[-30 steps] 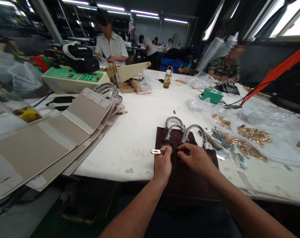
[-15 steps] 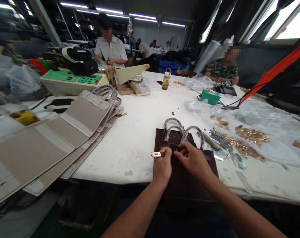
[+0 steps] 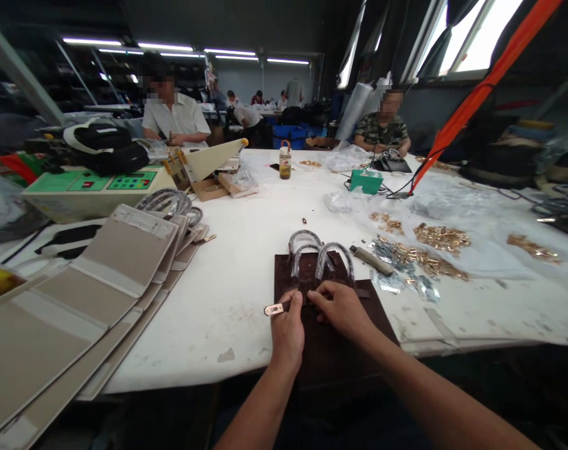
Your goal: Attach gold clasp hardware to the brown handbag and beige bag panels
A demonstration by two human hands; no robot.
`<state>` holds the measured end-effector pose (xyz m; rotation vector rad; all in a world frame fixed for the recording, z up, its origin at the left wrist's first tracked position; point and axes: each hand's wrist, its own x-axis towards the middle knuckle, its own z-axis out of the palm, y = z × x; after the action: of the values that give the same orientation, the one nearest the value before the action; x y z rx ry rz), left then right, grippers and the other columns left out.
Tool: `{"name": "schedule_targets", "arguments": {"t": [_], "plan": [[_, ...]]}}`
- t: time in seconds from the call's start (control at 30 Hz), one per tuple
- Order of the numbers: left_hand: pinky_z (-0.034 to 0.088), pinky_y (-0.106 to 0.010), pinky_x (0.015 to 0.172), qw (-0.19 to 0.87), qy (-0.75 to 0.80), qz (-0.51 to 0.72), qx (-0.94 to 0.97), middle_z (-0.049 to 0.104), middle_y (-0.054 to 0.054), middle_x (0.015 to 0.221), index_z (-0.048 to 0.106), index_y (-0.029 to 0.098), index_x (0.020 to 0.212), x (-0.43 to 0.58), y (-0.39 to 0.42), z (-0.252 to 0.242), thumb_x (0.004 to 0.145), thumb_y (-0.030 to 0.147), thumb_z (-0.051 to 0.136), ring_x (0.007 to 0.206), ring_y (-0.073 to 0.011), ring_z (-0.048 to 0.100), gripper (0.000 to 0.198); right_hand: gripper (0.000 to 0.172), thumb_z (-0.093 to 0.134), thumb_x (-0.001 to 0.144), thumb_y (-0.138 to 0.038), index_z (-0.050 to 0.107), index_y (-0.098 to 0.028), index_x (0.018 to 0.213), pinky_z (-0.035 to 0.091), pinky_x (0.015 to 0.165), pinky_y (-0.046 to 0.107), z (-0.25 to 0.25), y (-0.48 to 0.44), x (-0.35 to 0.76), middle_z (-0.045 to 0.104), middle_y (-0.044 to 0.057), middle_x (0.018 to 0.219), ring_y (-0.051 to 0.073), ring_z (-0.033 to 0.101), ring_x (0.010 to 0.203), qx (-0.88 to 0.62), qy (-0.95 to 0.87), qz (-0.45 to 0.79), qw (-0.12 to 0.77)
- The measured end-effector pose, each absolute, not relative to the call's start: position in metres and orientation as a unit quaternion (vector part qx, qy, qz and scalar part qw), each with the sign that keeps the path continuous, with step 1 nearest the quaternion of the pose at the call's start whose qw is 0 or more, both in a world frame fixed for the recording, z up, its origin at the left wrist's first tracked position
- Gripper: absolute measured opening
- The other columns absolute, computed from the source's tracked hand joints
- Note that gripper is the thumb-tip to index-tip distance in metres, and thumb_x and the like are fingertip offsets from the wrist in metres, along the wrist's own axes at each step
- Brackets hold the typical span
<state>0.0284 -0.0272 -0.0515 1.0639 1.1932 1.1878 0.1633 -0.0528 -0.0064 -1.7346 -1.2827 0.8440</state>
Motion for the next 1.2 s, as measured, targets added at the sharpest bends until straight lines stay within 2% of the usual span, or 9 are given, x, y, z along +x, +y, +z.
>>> {"name": "schedule_targets", "arguments": {"t": [0.13, 0.27, 0.43, 0.53, 0.6, 0.7, 0.9, 1.07, 1.2], "plan": [[0.045, -0.04, 0.104, 0.547, 0.503, 0.512, 0.431, 0.075, -0.008, 0.112, 0.075, 0.019, 0.104, 0.031, -0.027, -0.05, 0.085, 0.05, 0.07, 0.113, -0.028, 0.065, 0.036, 0.021, 0.066, 0.09, -0.037, 0.064, -0.02, 0.077, 0.043, 0.05, 0.024, -0.005, -0.054, 0.162, 0.065, -0.002, 0.062, 0.015, 0.064, 0.05, -0.657, -0.501, 0.341, 0.448], [0.048, -0.043, 0.103, 0.566, 0.511, 0.516, 0.39, 0.076, -0.008, 0.107, 0.073, 0.018, 0.103, 0.032, -0.022, -0.042, 0.08, 0.048, 0.074, 0.108, -0.0285, 0.067, 0.038, 0.014, 0.065, 0.092, -0.036, 0.068, -0.023, 0.087, 0.048, 0.056, 0.026, 0.003, -0.07, 0.163, 0.066, -0.004, 0.065, 0.016, 0.065, 0.056, -0.622, -0.517, 0.322, 0.492], [0.046, -0.048, 0.108, 0.567, 0.526, 0.52, 0.363, 0.076, -0.009, 0.104, 0.074, 0.017, 0.097, 0.028, -0.01, -0.037, 0.073, 0.044, 0.077, 0.108, -0.0291, 0.068, 0.037, 0.021, 0.064, 0.094, -0.043, 0.071, -0.024, 0.086, 0.052, 0.066, 0.029, -0.001, -0.105, 0.2, 0.071, -0.002, 0.076, 0.019, 0.067, 0.068, -0.619, -0.544, 0.245, 0.511], [0.043, -0.049, 0.112, 0.555, 0.535, 0.509, 0.383, 0.075, -0.008, 0.108, 0.074, 0.018, 0.101, 0.025, -0.004, -0.04, 0.074, 0.048, 0.076, 0.114, -0.0294, 0.066, 0.041, 0.027, 0.058, 0.096, -0.044, 0.072, -0.023, 0.087, 0.051, 0.073, 0.03, -0.013, -0.115, 0.264, 0.073, 0.001, 0.083, 0.019, 0.067, 0.075, -0.712, -0.496, 0.136, 0.478], [0.044, -0.05, 0.111, 0.518, 0.547, 0.493, 0.435, 0.074, -0.007, 0.112, 0.072, 0.021, 0.109, 0.023, 0.0, -0.041, 0.077, 0.051, 0.073, 0.115, -0.0292, 0.065, 0.044, 0.027, 0.057, 0.095, -0.045, 0.074, -0.025, 0.098, 0.052, 0.078, 0.03, -0.024, -0.115, 0.315, 0.074, 0.002, 0.097, 0.019, 0.068, 0.081, -0.803, -0.456, 0.051, 0.381], [0.047, -0.051, 0.107, 0.394, 0.551, 0.462, 0.573, 0.068, -0.007, 0.12, 0.066, 0.024, 0.122, 0.023, 0.007, -0.037, 0.081, 0.053, 0.069, 0.114, -0.0293, 0.063, 0.05, 0.029, 0.06, 0.092, -0.044, 0.074, -0.025, 0.109, 0.049, 0.079, 0.032, -0.039, -0.114, 0.378, 0.073, 0.005, 0.108, 0.023, 0.068, 0.092, -0.853, -0.416, 0.028, 0.315], [0.049, -0.052, 0.106, 0.108, 0.406, 0.443, 0.792, 0.06, -0.012, 0.124, 0.059, 0.02, 0.128, 0.034, 0.001, -0.012, 0.091, 0.037, 0.064, 0.12, -0.0308, 0.057, 0.041, 0.033, 0.058, 0.093, -0.051, 0.076, -0.026, 0.104, 0.041, 0.069, 0.031, -0.057, -0.104, 0.418, 0.072, 0.007, 0.099, 0.024, 0.067, 0.086, -0.872, -0.424, 0.052, 0.24], [0.049, -0.044, 0.106, 0.084, 0.286, 0.342, 0.891, 0.063, -0.009, 0.121, 0.06, 0.022, 0.125, 0.058, -0.009, 0.009, 0.094, 0.023, 0.062, 0.117, -0.0251, 0.058, 0.031, 0.023, 0.063, 0.087, -0.043, 0.074, -0.023, 0.086, 0.038, 0.066, 0.03, -0.059, -0.101, 0.423, 0.073, 0.005, 0.089, 0.023, 0.065, 0.083, -0.85, -0.468, 0.079, 0.231], [0.048, -0.045, 0.104, 0.082, 0.264, 0.207, 0.938, 0.066, -0.01, 0.122, 0.062, 0.019, 0.125, 0.079, -0.004, 0.013, 0.09, 0.026, 0.069, 0.117, -0.0278, 0.058, 0.036, 0.022, 0.064, 0.084, -0.044, 0.071, -0.023, 0.083, 0.041, 0.066, 0.03, -0.056, -0.114, 0.424, 0.073, 0.003, 0.081, 0.021, 0.065, 0.076, -0.826, -0.496, 0.102, 0.248]]}}
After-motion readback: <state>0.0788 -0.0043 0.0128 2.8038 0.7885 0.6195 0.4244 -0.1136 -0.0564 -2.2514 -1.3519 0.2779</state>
